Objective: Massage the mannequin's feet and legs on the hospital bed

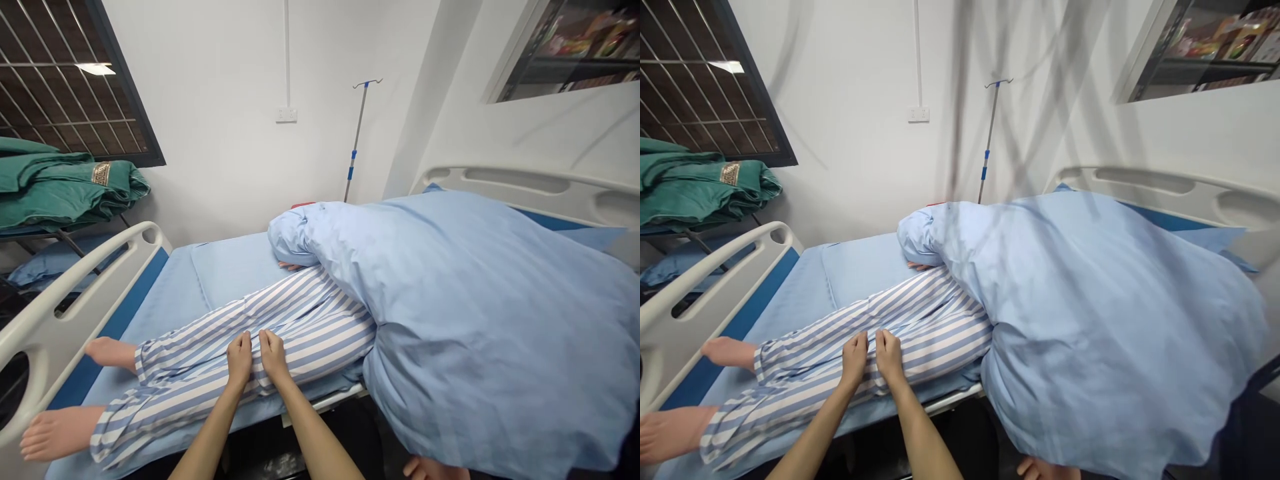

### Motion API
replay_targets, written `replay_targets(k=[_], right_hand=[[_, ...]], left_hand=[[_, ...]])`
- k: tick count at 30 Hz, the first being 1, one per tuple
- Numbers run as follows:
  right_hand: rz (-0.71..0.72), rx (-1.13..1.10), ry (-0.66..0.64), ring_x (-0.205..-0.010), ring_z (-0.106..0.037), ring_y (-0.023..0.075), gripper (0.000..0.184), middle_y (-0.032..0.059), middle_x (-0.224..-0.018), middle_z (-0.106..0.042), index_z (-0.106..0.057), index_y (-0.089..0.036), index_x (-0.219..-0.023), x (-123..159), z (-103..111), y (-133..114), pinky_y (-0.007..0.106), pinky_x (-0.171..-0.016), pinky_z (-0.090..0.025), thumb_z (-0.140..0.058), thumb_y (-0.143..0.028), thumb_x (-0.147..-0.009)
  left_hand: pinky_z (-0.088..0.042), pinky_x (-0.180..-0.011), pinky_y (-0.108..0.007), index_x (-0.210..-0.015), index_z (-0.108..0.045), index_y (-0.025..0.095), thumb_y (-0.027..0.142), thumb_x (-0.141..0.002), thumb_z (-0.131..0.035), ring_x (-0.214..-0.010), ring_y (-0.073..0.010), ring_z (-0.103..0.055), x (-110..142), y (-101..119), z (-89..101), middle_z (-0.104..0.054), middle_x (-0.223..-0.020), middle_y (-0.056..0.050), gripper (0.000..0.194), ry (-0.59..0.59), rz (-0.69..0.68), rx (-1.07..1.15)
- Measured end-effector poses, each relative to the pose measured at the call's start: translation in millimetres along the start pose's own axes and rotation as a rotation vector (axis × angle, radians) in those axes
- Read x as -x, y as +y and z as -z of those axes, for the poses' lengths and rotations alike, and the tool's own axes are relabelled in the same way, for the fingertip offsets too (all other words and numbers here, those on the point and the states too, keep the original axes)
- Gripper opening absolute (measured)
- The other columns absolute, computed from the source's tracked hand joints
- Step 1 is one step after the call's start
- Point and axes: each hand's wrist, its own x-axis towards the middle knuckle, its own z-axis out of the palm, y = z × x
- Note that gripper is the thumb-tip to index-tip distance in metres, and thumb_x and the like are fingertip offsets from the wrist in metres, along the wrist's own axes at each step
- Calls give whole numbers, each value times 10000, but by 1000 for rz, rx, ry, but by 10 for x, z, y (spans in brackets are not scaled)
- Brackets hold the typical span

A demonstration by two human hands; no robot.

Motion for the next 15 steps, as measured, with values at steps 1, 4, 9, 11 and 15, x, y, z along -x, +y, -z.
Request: replay_targets(k=[1, 4, 9, 11, 15], right_hand=[[-12, -27, 9, -510, -357, 95, 391, -46, -510, -392, -396, -187, -555, -7, 2, 8, 214, -513, -260, -323, -382, -886], [-33, -82, 31, -522, -377, 99, 373, -40, -524, -420, -416, -187, -561, -20, -11, 47, 214, -508, -271, -336, -372, -875], [-60, 3, -4, -511, -389, 104, 389, -32, -506, -439, -429, -188, -543, -87, 0, 25, 220, -497, -253, -331, -365, -875], [-26, 112, -46, -514, -401, 106, 388, -19, -512, -472, -454, -187, -539, -130, 57, -32, 229, -504, -239, -346, -352, -872], [103, 283, -104, -531, -423, 110, 363, 0, -552, -537, -518, -190, -590, -159, 218, -94, 244, -527, -217, -361, -339, -881]], left_hand=[[-270, -525, -237, -516, -358, 195, 406, -824, -343, -511, -113, -368, 15, 26, -46, -390, -479, 29, 373, -10, -3, 18], [-278, -551, -243, -561, -436, 190, 385, -834, -337, -538, -123, -416, 91, 50, -163, -484, -531, 5, 350, -57, -46, -46], [-259, -566, -249, -600, -485, 190, 358, -849, -305, -551, -131, -438, 136, -24, -215, -547, -577, -23, 350, -58, -68, -196], [-256, -564, -248, -604, -496, 187, 347, -848, -303, -562, -134, -449, 116, -55, -214, -564, -591, -29, 350, -80, -71, -199], [-258, -564, -242, -641, -541, 185, 344, -836, -339, -587, -137, -479, 104, -83, -231, -601, -634, -37, 322, -108, -78, -205]])
